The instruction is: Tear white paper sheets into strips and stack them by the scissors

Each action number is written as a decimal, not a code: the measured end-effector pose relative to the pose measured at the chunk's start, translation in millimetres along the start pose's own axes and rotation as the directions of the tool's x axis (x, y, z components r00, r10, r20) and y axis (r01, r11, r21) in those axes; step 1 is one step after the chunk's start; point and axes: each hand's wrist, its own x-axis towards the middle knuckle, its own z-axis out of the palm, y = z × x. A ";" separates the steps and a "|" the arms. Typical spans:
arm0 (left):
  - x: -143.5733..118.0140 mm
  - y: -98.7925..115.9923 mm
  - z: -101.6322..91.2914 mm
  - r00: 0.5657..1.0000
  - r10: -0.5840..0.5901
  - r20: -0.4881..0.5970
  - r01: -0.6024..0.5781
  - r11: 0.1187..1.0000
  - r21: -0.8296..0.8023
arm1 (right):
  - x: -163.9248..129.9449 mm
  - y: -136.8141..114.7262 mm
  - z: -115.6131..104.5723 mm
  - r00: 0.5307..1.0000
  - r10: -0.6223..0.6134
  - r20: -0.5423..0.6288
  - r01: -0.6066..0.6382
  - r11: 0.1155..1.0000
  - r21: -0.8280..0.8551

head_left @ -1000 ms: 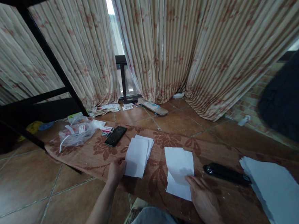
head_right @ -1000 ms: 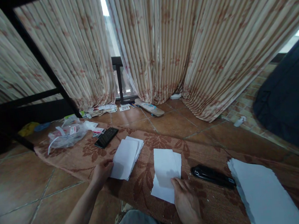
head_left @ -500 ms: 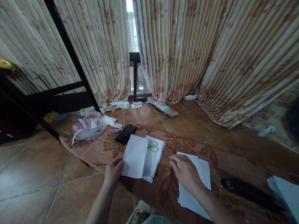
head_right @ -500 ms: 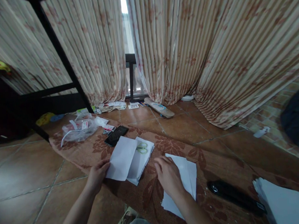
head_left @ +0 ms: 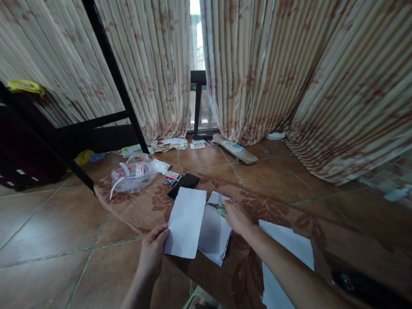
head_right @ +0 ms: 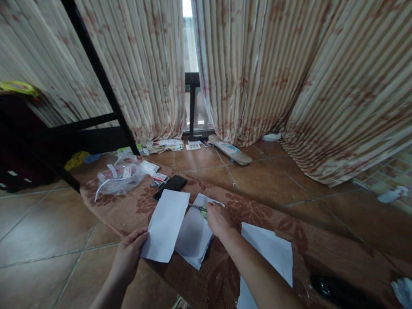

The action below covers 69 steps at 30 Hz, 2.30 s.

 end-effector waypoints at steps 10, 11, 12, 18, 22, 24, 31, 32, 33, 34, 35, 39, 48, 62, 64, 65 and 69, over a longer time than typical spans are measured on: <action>23.2 -12.1 65.0 0.967 0.099 0.234 -0.194 0.881 0.431 | -11.3 20.4 -46.3 0.962 0.208 -0.177 -0.170 0.964 0.205; 26.3 -13.4 71.1 0.965 0.103 0.240 -0.208 0.858 0.470 | -12.8 15.6 -44.6 0.966 0.187 -0.176 -0.147 0.965 0.216; 28.1 -14.0 75.9 0.965 0.108 0.239 -0.217 0.838 0.501 | -15.0 10.1 -41.4 0.971 0.163 -0.173 -0.122 0.967 0.224; 17.4 1.7 73.5 0.962 0.182 0.202 -0.271 0.673 0.689 | -49.7 -12.1 -22.0 0.984 0.052 -0.169 -0.007 0.967 0.256; -1.5 18.2 61.6 0.951 0.280 0.130 -0.259 0.492 0.831 | -99.4 6.9 -28.7 0.967 0.031 -0.253 0.047 0.953 0.299; -15.6 19.1 64.4 0.930 0.341 0.138 -0.269 0.376 0.887 | -131.5 26.3 -32.0 0.950 0.057 -0.308 0.041 0.952 0.302; -79.4 -29.3 136.4 0.771 0.271 0.576 -0.576 0.681 0.452 | -233.1 92.0 -19.8 0.807 0.484 -0.337 -0.450 0.875 0.179; -85.3 -36.9 149.8 0.764 0.279 0.582 -0.585 0.680 0.442 | -240.3 96.6 -16.4 0.792 0.508 -0.339 -0.487 0.860 0.151; -89.6 -43.2 162.4 0.745 0.278 0.606 -0.606 0.662 0.441 | -245.0 99.7 -13.2 0.788 0.510 -0.346 -0.499 0.857 0.127; -92.5 -48.4 173.8 0.735 0.280 0.618 -0.623 0.639 0.452 | -247.6 101.3 -10.4 0.789 0.499 -0.358 -0.494 0.862 0.111; -94.1 -52.5 183.8 0.728 0.286 0.623 -0.642 0.606 0.470 | -248.3 101.8 -8.0 0.791 0.484 -0.375 -0.483 0.870 0.103; -93.8 -65.2 208.9 0.688 0.356 0.633 -0.707 0.525 0.473 | -241.3 98.6 -2.7 0.798 0.442 -0.410 -0.443 0.891 0.099; -86.1 -91.8 223.3 0.532 0.408 0.742 -0.826 0.444 0.349 | -231.2 102.8 4.7 0.818 0.421 -0.393 -0.410 0.905 0.115; -81.3 -89.6 230.6 0.395 0.377 0.838 -0.879 0.419 0.226 | -225.8 109.6 3.6 0.847 0.369 -0.382 -0.377 0.924 0.055; -80.5 -89.8 231.4 0.389 0.367 0.845 -0.881 0.416 0.225 | -226.2 109.5 5.0 0.849 0.364 -0.383 -0.378 0.925 0.042; -79.9 -90.1 231.7 0.385 0.365 0.848 -0.883 0.413 0.223 | -226.3 109.1 5.8 0.849 0.364 -0.384 -0.381 0.924 0.035; -78.6 -91.6 232.0 0.353 0.372 0.859 -0.900 0.386 0.203 | -226.7 106.2 9.2 0.833 0.385 -0.398 -0.422 0.906 -0.008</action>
